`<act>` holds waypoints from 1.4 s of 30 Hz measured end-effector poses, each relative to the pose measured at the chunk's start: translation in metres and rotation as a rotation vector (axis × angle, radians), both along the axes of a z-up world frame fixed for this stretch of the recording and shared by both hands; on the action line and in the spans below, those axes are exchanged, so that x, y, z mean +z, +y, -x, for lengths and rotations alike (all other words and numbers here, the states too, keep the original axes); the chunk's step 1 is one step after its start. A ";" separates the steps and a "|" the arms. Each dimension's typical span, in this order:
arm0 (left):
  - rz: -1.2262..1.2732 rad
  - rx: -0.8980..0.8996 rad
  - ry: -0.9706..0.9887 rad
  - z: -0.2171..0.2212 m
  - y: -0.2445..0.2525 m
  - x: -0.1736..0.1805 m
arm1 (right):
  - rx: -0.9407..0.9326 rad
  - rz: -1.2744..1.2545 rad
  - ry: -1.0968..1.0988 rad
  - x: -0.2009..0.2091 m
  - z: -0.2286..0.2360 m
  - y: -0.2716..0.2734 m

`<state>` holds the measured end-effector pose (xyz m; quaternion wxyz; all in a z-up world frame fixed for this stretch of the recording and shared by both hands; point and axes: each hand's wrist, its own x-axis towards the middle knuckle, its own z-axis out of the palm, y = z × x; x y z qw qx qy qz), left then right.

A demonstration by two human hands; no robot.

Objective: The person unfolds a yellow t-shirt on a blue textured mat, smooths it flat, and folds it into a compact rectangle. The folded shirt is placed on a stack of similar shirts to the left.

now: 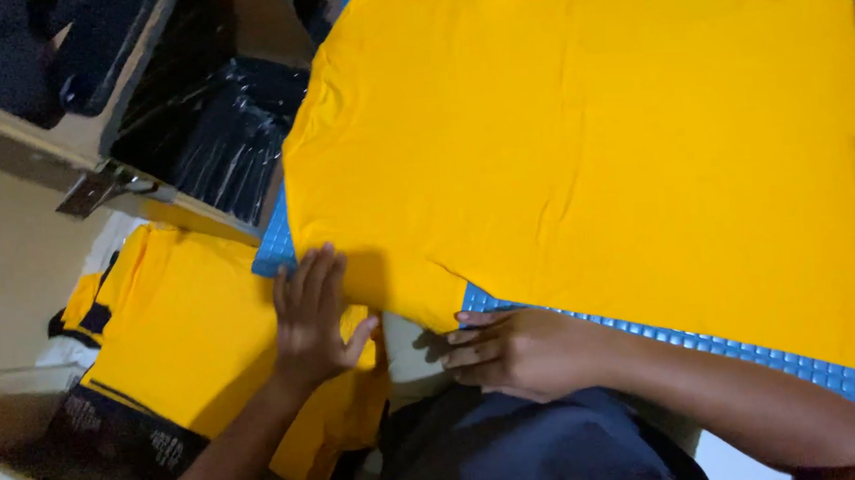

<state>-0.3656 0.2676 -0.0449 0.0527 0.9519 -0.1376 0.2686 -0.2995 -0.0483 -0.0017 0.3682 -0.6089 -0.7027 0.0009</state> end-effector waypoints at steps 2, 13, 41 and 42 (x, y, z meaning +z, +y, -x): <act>0.006 -0.055 -0.024 0.005 -0.004 -0.013 | -0.195 -0.060 -0.089 0.038 -0.004 -0.015; -0.023 -0.144 0.105 -0.010 -0.100 0.032 | -0.896 0.414 -0.246 0.000 0.031 -0.159; 0.216 -0.573 0.718 -0.029 -0.037 0.058 | -1.068 0.620 -0.342 -0.011 0.038 -0.177; 0.249 -0.604 0.647 -0.027 -0.036 0.059 | -1.067 0.606 -0.368 -0.011 0.035 -0.176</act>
